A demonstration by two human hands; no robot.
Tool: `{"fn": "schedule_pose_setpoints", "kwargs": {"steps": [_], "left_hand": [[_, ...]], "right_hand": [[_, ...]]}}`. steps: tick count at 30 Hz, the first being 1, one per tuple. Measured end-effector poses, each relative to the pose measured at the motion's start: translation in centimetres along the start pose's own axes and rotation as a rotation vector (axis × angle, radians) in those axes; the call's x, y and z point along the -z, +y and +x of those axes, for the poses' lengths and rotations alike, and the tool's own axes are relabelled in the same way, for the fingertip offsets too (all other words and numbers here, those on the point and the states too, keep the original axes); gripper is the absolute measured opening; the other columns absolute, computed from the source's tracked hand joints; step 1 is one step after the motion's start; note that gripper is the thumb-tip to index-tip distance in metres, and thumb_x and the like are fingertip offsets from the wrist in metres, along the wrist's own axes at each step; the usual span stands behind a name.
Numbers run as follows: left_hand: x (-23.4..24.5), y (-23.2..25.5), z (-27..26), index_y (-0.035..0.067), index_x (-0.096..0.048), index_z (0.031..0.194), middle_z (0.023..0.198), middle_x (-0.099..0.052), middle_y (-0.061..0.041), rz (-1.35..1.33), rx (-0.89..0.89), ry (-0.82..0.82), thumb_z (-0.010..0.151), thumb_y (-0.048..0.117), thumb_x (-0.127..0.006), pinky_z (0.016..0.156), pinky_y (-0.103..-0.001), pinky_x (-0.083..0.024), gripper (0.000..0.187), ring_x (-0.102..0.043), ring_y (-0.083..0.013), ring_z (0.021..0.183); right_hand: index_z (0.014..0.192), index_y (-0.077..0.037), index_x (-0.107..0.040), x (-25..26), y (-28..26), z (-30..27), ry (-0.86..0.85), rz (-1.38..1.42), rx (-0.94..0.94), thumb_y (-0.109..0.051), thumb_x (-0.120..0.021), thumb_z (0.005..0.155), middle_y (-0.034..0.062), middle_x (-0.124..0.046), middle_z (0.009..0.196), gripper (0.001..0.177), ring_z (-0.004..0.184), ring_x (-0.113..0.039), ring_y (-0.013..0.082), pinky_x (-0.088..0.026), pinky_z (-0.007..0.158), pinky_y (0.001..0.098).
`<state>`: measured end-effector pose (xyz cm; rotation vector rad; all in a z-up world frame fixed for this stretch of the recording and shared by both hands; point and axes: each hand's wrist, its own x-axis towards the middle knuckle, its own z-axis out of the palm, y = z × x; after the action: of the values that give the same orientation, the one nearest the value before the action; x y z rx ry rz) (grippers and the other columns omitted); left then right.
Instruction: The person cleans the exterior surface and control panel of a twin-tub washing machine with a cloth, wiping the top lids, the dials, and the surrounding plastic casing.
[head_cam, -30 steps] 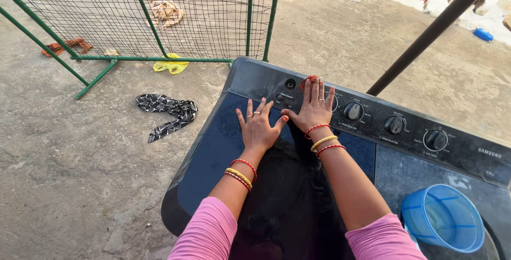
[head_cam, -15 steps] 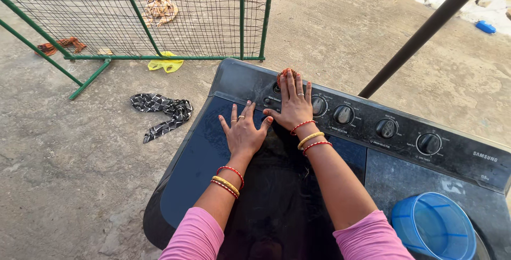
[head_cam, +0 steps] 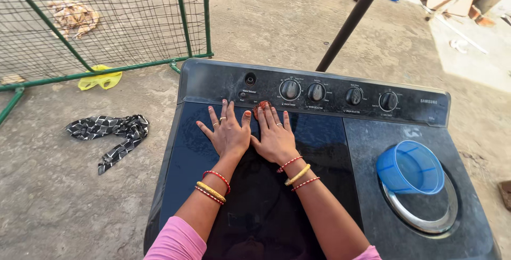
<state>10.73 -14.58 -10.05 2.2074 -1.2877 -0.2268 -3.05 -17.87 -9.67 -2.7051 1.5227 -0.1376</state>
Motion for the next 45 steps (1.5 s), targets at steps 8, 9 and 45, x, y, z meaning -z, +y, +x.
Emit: {"fn": "schedule_pose_setpoints", "kwargs": {"steps": [8,9,45], "left_hand": [[-0.3,0.3,1.1,0.042,-0.052,0.144,0.167,-0.024,0.006,-0.055,0.1,-0.165,0.098,0.069,-0.025,0.117,-0.068,0.015,0.06,-0.003,-0.0278,0.158],[-0.2,0.2,1.0,0.041,-0.051,0.145,0.167,-0.025,0.005,-0.042,0.079,-0.151,0.098,0.069,-0.026,0.116,-0.069,0.015,0.06,-0.003,-0.0288,0.157],[0.5,0.8,0.4,0.033,-0.054,0.145,0.163,-0.032,-0.001,0.017,0.026,-0.057,0.1,0.065,-0.028,0.116,-0.071,0.009,0.06,-0.011,-0.0337,0.155]], "right_hand": [[0.159,0.002,-0.013,0.9,-0.3,3.2,0.094,-0.376,-0.178,-0.079,-0.033,0.088,0.017,-0.013,0.169,0.109,0.158,-0.006,0.026,0.011,0.124,0.0506],[0.159,0.004,-0.013,0.5,-0.1,3.9,0.113,-0.366,-0.177,-0.08,-0.033,0.089,0.0209,-0.013,0.168,0.111,0.157,-0.005,0.0292,0.011,0.124,0.0506],[0.161,-0.017,-0.017,5.4,19.2,6.4,0.033,0.008,-0.567,-0.099,-0.026,0.071,0.0072,-0.008,0.17,0.122,0.157,-0.001,0.0246,0.017,0.117,0.0661]]}}
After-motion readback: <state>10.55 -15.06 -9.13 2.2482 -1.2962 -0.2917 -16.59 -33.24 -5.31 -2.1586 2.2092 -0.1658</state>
